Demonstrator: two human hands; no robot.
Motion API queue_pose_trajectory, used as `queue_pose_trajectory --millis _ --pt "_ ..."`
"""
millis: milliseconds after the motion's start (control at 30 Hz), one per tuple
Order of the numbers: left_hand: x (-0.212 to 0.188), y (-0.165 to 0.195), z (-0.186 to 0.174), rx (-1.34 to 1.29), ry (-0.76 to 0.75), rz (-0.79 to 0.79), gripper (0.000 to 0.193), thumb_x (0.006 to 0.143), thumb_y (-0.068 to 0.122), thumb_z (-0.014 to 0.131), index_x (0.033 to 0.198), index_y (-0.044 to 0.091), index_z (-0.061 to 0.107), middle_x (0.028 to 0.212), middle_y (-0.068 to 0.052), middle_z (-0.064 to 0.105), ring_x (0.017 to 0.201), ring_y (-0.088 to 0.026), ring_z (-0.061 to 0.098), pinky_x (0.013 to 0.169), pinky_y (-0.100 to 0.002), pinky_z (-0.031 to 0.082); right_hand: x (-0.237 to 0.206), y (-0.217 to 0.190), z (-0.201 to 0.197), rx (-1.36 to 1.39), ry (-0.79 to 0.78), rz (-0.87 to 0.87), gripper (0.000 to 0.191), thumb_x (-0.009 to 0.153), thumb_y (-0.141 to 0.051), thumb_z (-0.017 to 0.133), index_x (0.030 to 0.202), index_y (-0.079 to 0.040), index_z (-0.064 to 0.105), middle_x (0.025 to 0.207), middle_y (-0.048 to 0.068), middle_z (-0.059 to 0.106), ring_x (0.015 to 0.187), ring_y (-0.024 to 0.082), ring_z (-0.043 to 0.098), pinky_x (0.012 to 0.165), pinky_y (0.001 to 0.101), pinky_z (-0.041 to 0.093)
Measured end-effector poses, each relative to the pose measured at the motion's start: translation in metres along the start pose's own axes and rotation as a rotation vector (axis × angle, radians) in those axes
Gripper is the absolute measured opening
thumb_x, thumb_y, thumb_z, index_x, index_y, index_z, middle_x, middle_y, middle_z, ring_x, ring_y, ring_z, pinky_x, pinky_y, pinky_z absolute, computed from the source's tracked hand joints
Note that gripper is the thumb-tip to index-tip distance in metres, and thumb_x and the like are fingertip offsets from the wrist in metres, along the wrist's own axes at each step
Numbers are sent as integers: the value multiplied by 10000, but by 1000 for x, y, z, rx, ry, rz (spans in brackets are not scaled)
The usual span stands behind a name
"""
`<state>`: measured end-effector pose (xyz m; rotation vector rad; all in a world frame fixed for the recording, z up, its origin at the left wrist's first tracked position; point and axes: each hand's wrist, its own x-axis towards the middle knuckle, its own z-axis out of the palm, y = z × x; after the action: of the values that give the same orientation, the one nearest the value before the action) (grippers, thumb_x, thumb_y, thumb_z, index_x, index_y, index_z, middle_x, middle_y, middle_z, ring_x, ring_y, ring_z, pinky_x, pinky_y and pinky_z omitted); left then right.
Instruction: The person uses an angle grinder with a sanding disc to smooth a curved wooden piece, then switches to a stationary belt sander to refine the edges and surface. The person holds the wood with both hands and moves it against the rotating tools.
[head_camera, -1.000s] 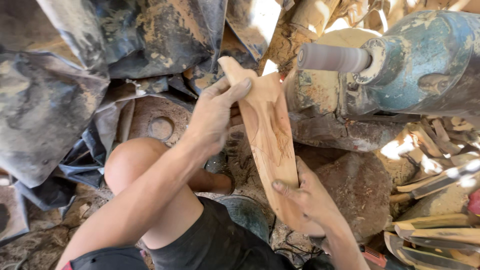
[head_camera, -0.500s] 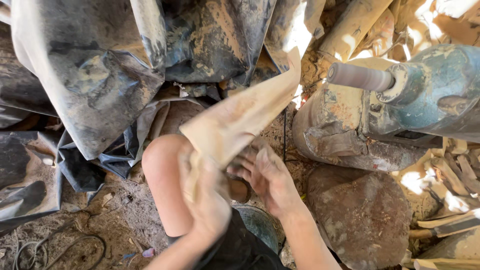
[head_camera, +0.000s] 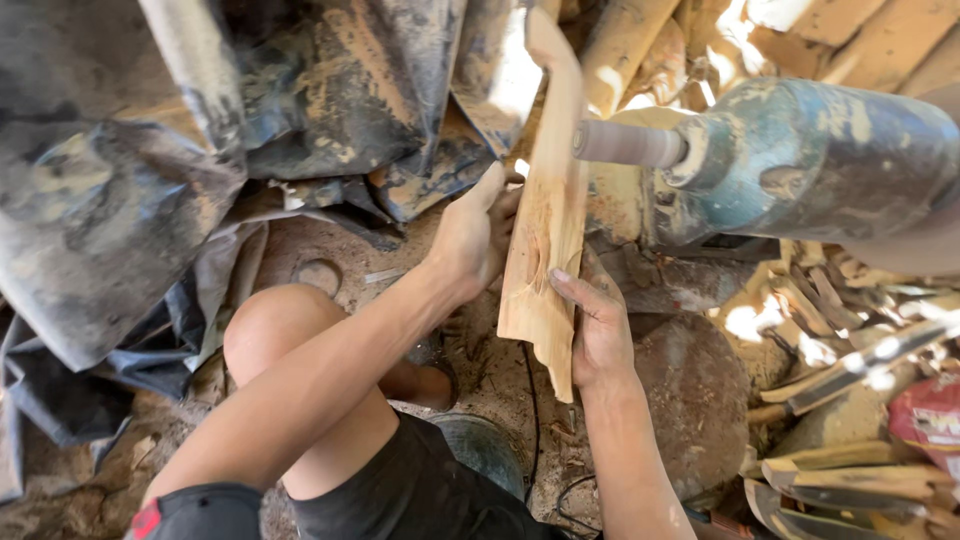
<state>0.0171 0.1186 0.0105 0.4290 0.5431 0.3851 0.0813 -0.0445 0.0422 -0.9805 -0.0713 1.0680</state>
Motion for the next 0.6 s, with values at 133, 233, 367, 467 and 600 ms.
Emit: queue_pose_trajectory --millis 133,233,367,467,600 --pt "27 -20 32 -149 -124 -26 609 1060 523 331 1417 38 421 1343 -237 565 1137 -336 621 976 -506 551 8 -10 -14 -17 75 -26 655 912 -23 692 1494 110 424 1260 235 644 1072 282 697 914 398 609" --pt "32 -23 44 -188 -157 -2 685 1059 569 314 1450 12 394 1393 -237 559 1174 -329 622 1001 -494 552 3 -18 -18 -127 98 -60 732 848 -22 697 1519 3 406 1288 168 649 1114 230 698 929 358 607" --pt "46 -14 50 -187 -104 13 827 1003 656 285 1495 -7 330 1388 -247 559 1163 -357 628 969 -512 570 21 -31 -11 -210 100 -72 758 841 -42 714 1531 8 404 1278 177 665 1089 243 701 911 373 601" --pt "56 -7 52 -106 -100 56 917 955 713 277 1538 6 244 1399 -278 538 1212 -383 633 991 -519 583 34 -36 -6 -200 74 -92 779 845 -50 727 1545 25 394 1287 174 662 1102 239 695 921 371 598" --pt "69 -1 54 -107 -175 97 993 941 751 274 1558 -26 213 1391 -370 520 1192 -414 618 977 -532 576 49 -41 -9 -204 33 -133 797 840 -66 759 1534 55 386 1291 179 664 1132 235 698 964 340 612"
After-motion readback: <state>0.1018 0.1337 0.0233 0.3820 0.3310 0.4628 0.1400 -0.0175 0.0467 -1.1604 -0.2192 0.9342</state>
